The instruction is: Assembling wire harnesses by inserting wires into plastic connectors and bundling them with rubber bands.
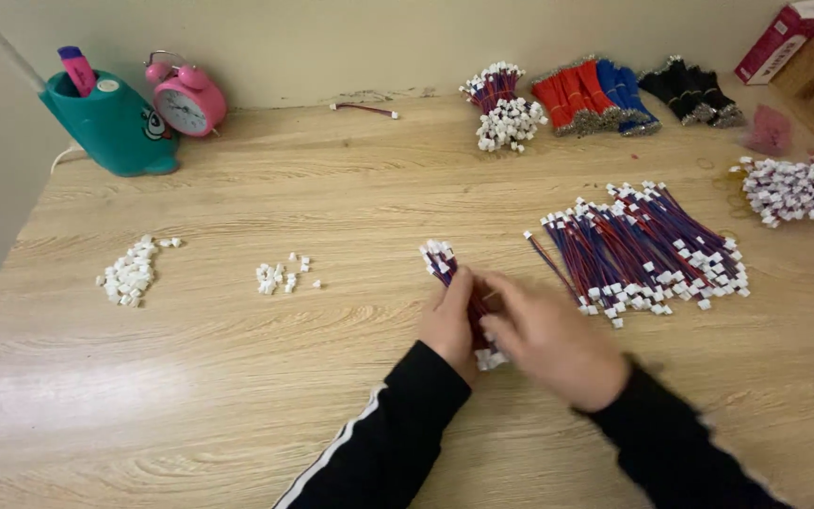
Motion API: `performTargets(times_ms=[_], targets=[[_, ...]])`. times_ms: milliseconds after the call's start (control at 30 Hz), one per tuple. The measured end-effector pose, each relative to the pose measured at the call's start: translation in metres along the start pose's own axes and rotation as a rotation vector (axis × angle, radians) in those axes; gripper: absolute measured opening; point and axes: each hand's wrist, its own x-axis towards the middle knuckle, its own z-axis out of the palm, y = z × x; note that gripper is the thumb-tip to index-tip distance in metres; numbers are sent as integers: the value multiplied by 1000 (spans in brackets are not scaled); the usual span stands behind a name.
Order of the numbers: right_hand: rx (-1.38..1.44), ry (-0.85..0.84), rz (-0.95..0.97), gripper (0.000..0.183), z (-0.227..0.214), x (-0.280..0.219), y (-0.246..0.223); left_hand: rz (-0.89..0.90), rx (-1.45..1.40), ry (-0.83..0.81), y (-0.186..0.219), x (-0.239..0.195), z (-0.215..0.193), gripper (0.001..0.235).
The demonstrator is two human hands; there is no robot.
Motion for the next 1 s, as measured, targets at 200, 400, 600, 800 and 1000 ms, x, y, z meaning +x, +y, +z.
performTargets(times_ms=[200,400,600,800,1000], targets=[[86,260,-168,34,-63,30,6,-81,-4,-311,33,-76,16,24],[401,-339,-15,51,-30,32,10,-394,17,-613,34,-94,0,42],[303,-69,270,71,-39,21,15,-347,-113,-511,31,-74,3,16],[-706,154,538,65,-29,3,119,-116,-59,-298,43,-40,34,24],[-718,93,668,74,-20,-2,123,-135,-78,-265,6,1,43,24]])
